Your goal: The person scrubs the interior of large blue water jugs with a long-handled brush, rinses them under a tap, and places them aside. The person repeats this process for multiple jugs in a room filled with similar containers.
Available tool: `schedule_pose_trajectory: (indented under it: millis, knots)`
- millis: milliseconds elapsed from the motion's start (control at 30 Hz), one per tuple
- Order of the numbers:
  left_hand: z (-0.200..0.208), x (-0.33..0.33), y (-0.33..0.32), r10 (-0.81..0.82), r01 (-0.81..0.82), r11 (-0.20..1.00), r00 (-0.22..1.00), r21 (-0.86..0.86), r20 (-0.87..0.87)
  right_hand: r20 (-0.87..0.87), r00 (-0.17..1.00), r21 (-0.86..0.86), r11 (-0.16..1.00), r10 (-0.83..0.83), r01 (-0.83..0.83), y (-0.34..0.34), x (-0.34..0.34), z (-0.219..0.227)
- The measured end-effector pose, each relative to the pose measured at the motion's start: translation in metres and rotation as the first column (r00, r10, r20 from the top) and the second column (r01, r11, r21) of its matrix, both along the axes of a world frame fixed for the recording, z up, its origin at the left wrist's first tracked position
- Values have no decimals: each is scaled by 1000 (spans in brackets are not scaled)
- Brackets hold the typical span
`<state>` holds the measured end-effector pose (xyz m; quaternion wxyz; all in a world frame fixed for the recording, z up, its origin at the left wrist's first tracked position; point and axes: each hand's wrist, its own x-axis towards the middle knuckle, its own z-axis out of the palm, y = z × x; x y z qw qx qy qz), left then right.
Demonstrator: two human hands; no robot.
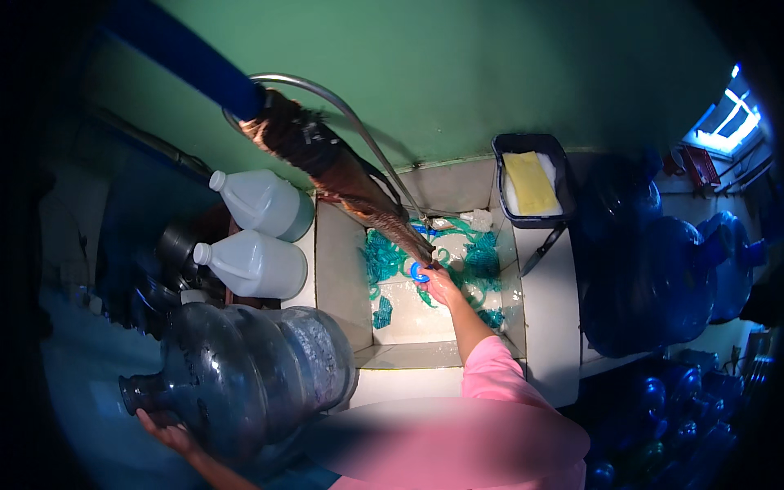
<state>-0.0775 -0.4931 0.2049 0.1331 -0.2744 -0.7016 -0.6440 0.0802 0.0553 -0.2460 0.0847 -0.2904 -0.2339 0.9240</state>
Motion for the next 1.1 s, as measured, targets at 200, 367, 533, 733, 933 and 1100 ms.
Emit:
schedule_pose_trajectory:
  millis: [200, 367, 533, 733, 933, 1100]
  knots:
    - [-3, 5, -3, -165, 165, 986, 986, 14, -3, 31, 995, 89, 992, 91, -94, 14, -2, -2]
    - [9, 24, 37, -123, 105, 984, 985, 143, 124, 213, 975, 371, 918, 64, -142, 18, -5, 0]
    - [25, 34, 89, -155, 139, 981, 982, 135, 113, 355, 935, 576, 786, 8, -226, 23, -7, 6]
    - [22, 38, 104, 20, -25, 993, 999, 117, 44, 525, 851, 737, 518, -34, -434, 23, -14, -21]
    - [29, 47, 118, 185, -186, 982, 982, -17, -30, 332, 937, 940, -114, 107, -321, 31, -11, -54]
    - [50, 53, 139, 187, -192, 980, 979, -58, -79, 787, 562, 617, -357, 255, -702, 3, 5, -15]
